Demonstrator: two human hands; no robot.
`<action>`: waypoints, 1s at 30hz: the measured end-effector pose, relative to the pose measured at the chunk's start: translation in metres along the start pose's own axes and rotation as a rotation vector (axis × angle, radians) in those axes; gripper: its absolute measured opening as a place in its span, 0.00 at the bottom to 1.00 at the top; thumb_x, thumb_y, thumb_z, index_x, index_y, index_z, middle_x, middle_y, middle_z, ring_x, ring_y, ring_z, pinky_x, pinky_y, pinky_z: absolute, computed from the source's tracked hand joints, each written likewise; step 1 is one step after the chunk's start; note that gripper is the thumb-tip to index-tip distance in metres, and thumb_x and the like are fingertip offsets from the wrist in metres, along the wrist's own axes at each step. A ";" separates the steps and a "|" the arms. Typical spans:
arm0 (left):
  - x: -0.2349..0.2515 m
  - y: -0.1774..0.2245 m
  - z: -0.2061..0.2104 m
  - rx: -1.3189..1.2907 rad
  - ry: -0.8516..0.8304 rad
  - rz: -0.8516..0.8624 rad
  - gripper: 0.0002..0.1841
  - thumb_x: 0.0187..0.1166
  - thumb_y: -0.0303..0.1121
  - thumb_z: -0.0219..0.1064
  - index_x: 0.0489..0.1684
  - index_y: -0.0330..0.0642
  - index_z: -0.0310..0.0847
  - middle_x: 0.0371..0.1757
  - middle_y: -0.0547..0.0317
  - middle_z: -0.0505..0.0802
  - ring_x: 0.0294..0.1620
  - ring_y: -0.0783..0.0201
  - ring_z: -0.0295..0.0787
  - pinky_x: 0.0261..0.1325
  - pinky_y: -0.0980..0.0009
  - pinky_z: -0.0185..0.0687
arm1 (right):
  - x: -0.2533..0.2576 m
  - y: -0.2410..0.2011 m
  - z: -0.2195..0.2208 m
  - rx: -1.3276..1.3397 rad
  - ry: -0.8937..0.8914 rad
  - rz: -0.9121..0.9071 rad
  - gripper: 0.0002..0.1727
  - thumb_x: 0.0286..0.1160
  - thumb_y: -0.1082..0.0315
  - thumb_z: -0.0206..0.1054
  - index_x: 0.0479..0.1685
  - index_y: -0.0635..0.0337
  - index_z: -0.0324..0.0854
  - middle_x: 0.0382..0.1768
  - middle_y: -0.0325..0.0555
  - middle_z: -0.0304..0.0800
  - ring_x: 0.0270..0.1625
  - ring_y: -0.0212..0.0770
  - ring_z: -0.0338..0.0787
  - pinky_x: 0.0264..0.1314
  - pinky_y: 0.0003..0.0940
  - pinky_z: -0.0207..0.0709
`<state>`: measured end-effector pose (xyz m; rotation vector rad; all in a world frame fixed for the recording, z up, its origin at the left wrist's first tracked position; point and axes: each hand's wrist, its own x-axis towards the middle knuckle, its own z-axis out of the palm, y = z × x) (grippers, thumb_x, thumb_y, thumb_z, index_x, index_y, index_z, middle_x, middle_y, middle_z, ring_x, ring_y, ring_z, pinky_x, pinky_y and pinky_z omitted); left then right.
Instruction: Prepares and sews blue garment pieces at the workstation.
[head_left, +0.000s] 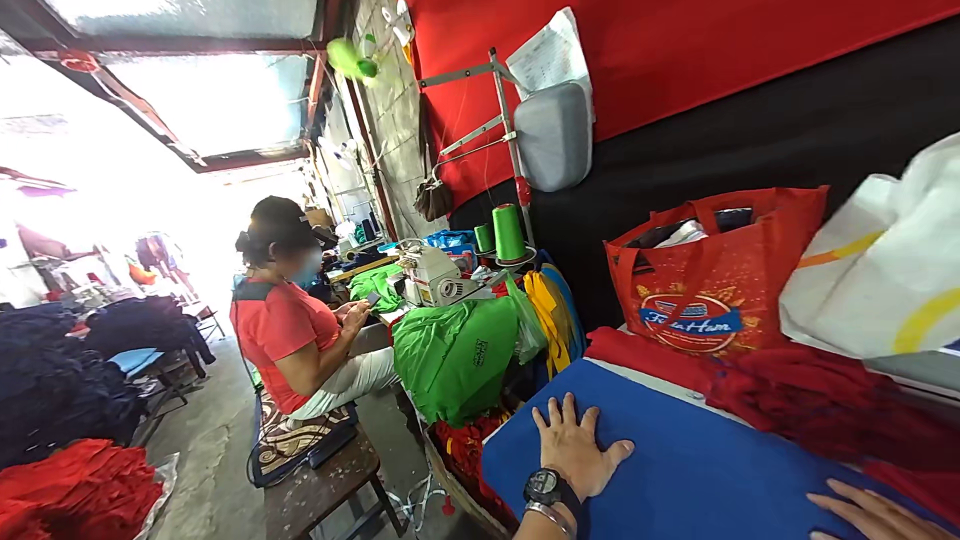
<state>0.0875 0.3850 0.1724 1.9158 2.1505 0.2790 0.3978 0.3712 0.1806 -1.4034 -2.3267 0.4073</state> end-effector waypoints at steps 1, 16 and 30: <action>0.001 0.000 0.000 0.003 0.003 0.002 0.43 0.80 0.73 0.45 0.93 0.61 0.57 0.97 0.51 0.50 0.97 0.40 0.37 0.88 0.28 0.24 | 0.002 0.017 0.009 0.000 0.041 -0.049 0.29 0.88 0.55 0.60 0.74 0.73 0.77 0.81 0.77 0.68 0.87 0.74 0.62 0.90 0.66 0.47; 0.008 -0.008 0.011 0.065 0.139 0.071 0.44 0.78 0.75 0.45 0.90 0.58 0.64 0.95 0.47 0.58 0.95 0.37 0.44 0.87 0.28 0.30 | 0.006 0.010 0.007 0.046 0.032 0.104 0.22 0.89 0.59 0.58 0.74 0.60 0.81 0.85 0.58 0.70 0.90 0.55 0.63 0.94 0.52 0.47; 0.018 0.060 -0.025 0.218 0.006 0.058 0.31 0.86 0.49 0.60 0.87 0.47 0.68 0.93 0.31 0.54 0.94 0.27 0.37 0.83 0.20 0.20 | -0.008 0.022 -0.019 0.023 0.358 0.378 0.15 0.88 0.64 0.59 0.57 0.64 0.87 0.55 0.57 0.92 0.63 0.56 0.90 0.69 0.54 0.79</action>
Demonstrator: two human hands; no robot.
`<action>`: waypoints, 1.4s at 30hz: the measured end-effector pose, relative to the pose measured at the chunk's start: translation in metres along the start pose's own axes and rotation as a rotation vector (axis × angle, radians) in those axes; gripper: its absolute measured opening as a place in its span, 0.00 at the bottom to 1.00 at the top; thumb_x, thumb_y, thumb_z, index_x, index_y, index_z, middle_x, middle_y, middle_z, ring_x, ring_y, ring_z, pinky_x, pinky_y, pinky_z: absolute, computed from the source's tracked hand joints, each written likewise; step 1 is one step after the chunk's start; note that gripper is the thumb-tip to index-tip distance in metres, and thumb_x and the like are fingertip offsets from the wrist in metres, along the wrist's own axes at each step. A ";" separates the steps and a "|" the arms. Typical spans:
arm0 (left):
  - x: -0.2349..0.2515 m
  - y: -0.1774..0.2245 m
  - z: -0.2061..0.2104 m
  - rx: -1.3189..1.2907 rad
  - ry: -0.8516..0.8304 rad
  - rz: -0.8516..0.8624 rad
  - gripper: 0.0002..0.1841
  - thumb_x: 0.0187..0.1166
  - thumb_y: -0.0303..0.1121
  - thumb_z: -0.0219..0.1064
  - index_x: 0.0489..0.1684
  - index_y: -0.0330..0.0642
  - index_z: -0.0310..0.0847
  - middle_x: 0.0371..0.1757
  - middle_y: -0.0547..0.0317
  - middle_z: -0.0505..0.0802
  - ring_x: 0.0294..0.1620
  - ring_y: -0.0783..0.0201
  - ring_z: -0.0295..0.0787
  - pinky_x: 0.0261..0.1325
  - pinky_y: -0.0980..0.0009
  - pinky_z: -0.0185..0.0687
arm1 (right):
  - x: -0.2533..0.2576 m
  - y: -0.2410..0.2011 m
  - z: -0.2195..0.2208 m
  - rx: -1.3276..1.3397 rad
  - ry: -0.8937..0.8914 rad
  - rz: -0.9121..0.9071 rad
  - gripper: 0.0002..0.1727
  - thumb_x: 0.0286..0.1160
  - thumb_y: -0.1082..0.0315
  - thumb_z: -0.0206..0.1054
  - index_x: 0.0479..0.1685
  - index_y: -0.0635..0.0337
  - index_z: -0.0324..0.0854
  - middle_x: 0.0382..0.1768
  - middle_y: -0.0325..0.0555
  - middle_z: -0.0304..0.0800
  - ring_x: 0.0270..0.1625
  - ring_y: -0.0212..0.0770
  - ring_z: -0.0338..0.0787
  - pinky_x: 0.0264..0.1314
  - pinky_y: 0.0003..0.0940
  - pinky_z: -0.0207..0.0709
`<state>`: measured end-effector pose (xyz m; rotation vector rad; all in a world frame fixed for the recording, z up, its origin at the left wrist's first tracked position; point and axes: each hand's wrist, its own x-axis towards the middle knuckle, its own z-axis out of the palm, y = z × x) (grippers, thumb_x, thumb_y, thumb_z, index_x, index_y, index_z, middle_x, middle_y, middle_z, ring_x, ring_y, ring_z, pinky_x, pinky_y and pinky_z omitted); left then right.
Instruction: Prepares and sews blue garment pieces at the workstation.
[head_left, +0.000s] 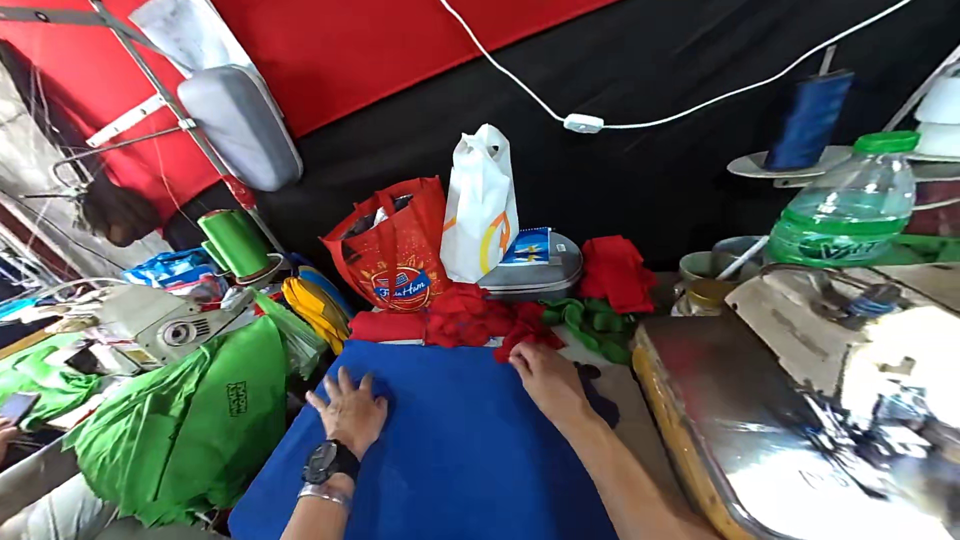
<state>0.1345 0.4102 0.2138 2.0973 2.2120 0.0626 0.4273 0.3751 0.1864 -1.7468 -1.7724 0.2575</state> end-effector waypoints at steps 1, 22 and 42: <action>-0.003 0.017 0.002 -0.041 0.104 0.087 0.30 0.82 0.43 0.65 0.84 0.41 0.72 0.90 0.27 0.59 0.92 0.24 0.42 0.84 0.20 0.26 | 0.001 -0.003 0.003 0.013 -0.092 -0.061 0.16 0.89 0.64 0.57 0.58 0.63 0.88 0.56 0.57 0.92 0.65 0.55 0.89 0.72 0.53 0.78; -0.015 0.110 0.061 -0.361 0.182 0.441 0.24 0.85 0.50 0.58 0.70 0.48 0.86 0.78 0.50 0.82 0.82 0.47 0.71 0.85 0.44 0.56 | -0.010 -0.008 -0.038 -0.292 -0.295 0.352 0.14 0.84 0.71 0.62 0.62 0.60 0.87 0.70 0.58 0.83 0.77 0.57 0.78 0.77 0.53 0.71; -0.017 0.104 0.072 -0.626 0.316 0.600 0.11 0.79 0.32 0.63 0.38 0.40 0.94 0.38 0.54 0.93 0.42 0.59 0.91 0.53 0.60 0.86 | -0.025 0.023 -0.024 -0.081 0.307 0.273 0.07 0.80 0.71 0.66 0.42 0.67 0.88 0.45 0.61 0.91 0.56 0.63 0.89 0.64 0.62 0.77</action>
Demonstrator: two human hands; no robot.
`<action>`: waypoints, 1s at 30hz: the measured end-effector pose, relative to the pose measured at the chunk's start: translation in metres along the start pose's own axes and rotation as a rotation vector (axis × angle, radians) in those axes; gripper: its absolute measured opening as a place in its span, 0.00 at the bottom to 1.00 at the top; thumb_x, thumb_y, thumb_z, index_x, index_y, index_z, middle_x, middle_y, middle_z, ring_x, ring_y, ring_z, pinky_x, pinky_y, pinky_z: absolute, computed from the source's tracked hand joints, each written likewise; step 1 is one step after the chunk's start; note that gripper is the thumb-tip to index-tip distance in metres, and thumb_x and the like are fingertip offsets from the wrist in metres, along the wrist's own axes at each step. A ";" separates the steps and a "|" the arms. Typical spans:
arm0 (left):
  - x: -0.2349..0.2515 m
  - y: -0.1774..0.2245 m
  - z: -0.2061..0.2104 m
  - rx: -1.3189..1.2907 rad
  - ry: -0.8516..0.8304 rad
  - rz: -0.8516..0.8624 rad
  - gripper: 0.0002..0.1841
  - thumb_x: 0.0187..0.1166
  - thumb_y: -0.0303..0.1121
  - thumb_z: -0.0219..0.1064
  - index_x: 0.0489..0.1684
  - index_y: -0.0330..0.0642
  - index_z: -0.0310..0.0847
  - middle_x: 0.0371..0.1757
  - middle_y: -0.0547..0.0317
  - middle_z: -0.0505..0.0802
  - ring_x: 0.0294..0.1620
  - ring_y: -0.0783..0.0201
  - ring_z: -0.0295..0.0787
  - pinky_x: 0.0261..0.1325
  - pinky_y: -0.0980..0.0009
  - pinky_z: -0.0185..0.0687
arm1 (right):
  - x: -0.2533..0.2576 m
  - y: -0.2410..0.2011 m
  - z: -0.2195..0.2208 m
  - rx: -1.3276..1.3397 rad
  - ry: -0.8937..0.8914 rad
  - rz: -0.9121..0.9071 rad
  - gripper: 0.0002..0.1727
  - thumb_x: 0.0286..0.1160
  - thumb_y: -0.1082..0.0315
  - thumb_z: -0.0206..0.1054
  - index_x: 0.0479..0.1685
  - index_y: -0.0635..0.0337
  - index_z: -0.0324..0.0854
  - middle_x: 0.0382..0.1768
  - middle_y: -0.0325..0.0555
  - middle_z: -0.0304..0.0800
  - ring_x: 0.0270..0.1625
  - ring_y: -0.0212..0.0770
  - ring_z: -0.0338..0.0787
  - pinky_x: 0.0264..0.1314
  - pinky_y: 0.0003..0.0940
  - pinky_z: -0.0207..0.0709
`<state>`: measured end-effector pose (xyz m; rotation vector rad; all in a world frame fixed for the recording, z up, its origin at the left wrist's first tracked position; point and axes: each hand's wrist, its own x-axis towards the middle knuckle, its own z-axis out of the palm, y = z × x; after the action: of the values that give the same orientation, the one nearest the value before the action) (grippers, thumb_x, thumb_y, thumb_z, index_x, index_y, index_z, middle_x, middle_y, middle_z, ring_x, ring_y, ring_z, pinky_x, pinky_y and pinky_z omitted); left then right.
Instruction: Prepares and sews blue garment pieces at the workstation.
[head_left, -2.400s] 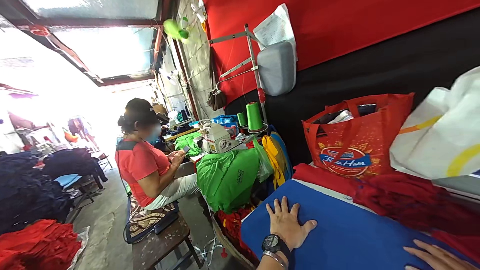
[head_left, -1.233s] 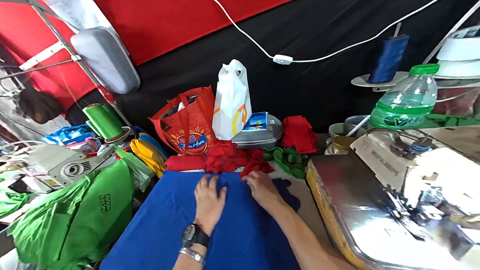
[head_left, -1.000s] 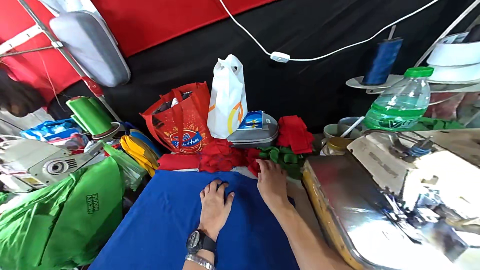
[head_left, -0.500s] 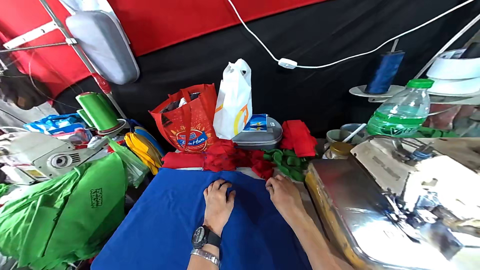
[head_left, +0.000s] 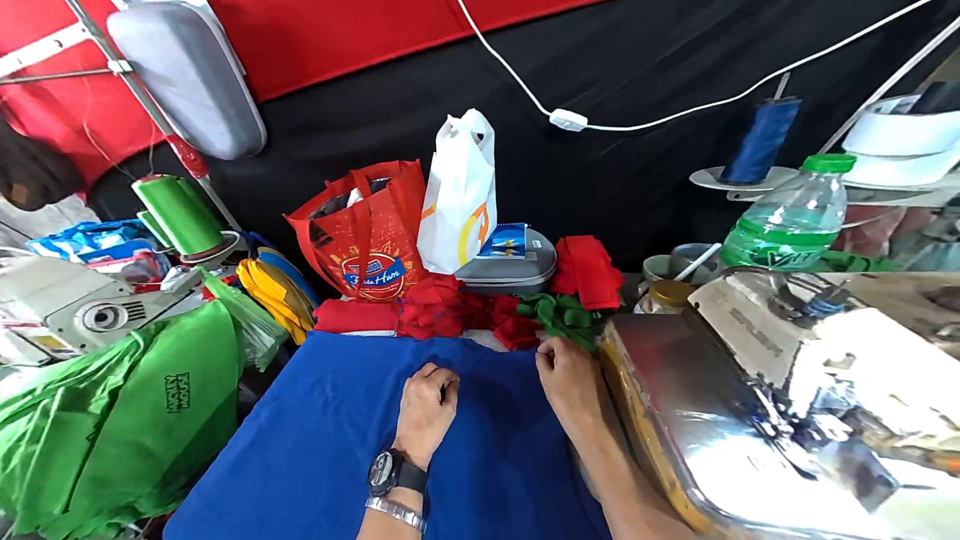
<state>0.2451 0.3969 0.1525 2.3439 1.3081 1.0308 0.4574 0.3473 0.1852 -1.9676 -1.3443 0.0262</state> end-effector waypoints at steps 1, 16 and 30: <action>0.000 0.000 0.000 -0.012 0.010 0.007 0.11 0.79 0.32 0.63 0.38 0.39 0.94 0.37 0.54 0.93 0.41 0.59 0.90 0.52 0.60 0.85 | 0.000 -0.003 -0.002 0.014 0.036 -0.034 0.07 0.80 0.72 0.66 0.43 0.67 0.87 0.43 0.61 0.91 0.54 0.63 0.89 0.63 0.62 0.78; -0.001 0.023 -0.014 -1.030 -0.230 -0.353 0.13 0.83 0.25 0.64 0.60 0.29 0.77 0.45 0.52 0.92 0.42 0.62 0.94 0.53 0.62 0.93 | -0.020 -0.028 0.022 0.844 -0.446 -0.182 0.16 0.74 0.82 0.64 0.60 0.66 0.83 0.45 0.46 0.92 0.46 0.34 0.91 0.54 0.30 0.85; -0.002 0.021 -0.017 -1.109 -0.139 -0.457 0.13 0.79 0.18 0.63 0.61 0.28 0.77 0.50 0.50 0.90 0.47 0.60 0.92 0.57 0.61 0.90 | -0.016 -0.030 0.010 0.680 -0.351 -0.084 0.10 0.84 0.79 0.60 0.56 0.67 0.84 0.42 0.50 0.91 0.38 0.38 0.89 0.46 0.33 0.84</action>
<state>0.2459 0.3816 0.1754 1.1929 0.8013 1.0191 0.4219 0.3457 0.1895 -1.3612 -1.3905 0.7220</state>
